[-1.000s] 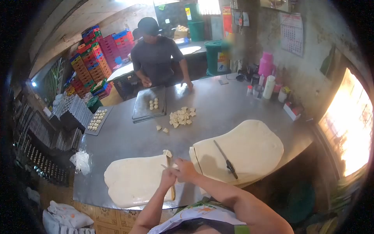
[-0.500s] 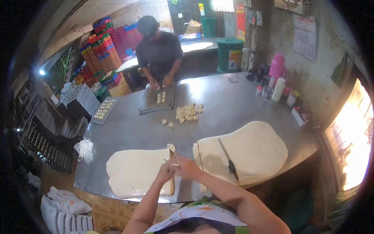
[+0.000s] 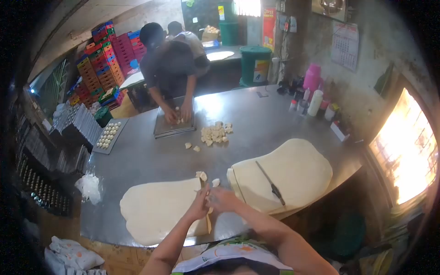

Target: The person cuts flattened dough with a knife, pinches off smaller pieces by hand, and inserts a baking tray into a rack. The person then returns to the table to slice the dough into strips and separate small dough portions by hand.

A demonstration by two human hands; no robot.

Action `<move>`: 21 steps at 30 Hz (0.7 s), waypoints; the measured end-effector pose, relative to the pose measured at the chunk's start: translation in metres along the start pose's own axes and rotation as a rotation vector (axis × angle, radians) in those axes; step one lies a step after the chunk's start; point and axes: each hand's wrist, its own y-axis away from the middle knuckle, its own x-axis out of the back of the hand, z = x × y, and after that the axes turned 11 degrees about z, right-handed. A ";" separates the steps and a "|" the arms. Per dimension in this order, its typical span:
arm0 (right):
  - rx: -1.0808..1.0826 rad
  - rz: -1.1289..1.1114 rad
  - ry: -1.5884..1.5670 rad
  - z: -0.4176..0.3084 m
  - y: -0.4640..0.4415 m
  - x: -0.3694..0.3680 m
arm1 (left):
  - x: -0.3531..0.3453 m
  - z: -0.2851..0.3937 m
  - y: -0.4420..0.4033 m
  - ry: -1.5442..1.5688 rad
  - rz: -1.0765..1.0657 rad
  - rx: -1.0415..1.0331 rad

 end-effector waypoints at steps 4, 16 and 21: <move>-0.090 0.063 -0.143 -0.027 -0.015 0.002 | 0.004 -0.032 -0.003 0.092 -0.121 0.085; -0.026 0.071 0.172 0.037 -0.003 0.003 | 0.012 -0.020 0.008 -0.168 -0.217 0.132; 0.051 -0.257 -0.227 0.005 -0.016 0.020 | -0.016 0.029 -0.018 -0.059 0.228 -0.159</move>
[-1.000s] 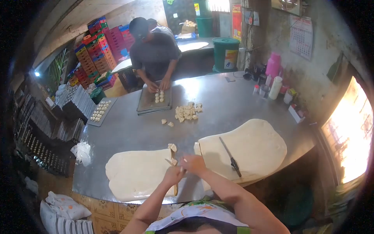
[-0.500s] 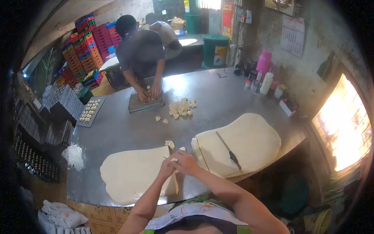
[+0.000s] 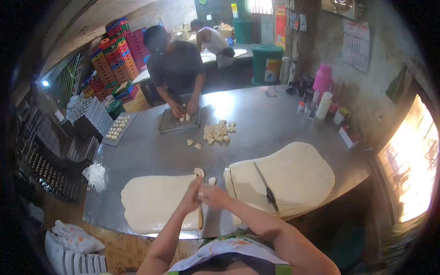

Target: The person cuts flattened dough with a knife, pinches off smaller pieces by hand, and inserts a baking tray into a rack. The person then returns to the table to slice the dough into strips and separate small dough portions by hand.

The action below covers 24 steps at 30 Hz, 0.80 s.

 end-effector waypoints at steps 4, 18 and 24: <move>0.013 0.268 -0.170 -0.014 -0.011 0.025 | -0.005 -0.010 0.011 0.089 -0.234 0.644; -0.090 0.126 0.033 0.017 -0.003 -0.005 | -0.004 -0.037 0.007 -0.027 -0.169 0.104; -0.276 0.372 0.236 -0.024 -0.013 -0.025 | 0.015 -0.059 0.024 -0.015 -0.614 0.626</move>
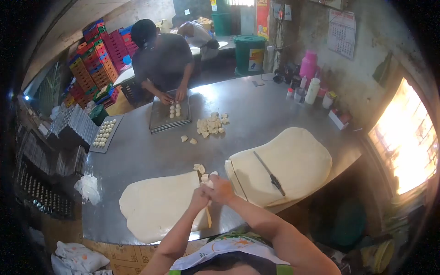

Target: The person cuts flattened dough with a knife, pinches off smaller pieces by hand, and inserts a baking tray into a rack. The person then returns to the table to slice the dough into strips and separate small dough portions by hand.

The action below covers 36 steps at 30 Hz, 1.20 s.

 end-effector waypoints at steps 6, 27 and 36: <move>-0.187 -0.066 0.423 0.040 0.015 -0.008 | 0.036 0.033 0.021 -0.119 -0.185 -0.315; 0.153 0.049 0.386 0.072 0.001 0.029 | -0.007 0.072 0.034 0.025 0.327 -0.393; 0.117 -0.119 -0.253 -0.005 -0.003 0.044 | 0.001 0.055 0.008 0.193 0.257 -0.228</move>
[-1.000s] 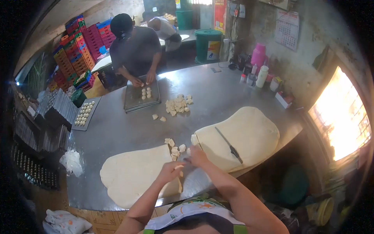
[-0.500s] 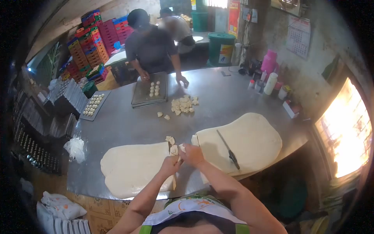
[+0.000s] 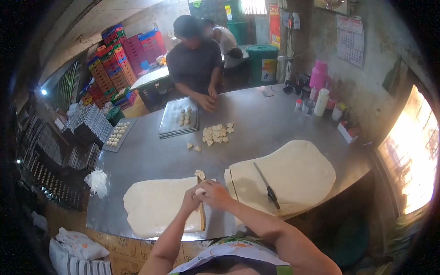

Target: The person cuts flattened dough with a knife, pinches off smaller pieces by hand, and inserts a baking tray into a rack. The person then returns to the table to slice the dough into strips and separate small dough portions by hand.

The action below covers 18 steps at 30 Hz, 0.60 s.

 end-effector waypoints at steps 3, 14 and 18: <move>-0.109 -0.008 0.224 0.015 -0.008 -0.005 | -0.010 -0.002 0.005 -0.508 -0.216 -0.022; -0.142 -0.109 0.130 0.018 -0.008 -0.022 | 0.015 -0.008 -0.026 -0.171 0.160 -0.441; -0.034 0.088 0.066 0.014 0.001 -0.045 | 0.018 -0.015 -0.013 -0.048 0.055 -0.349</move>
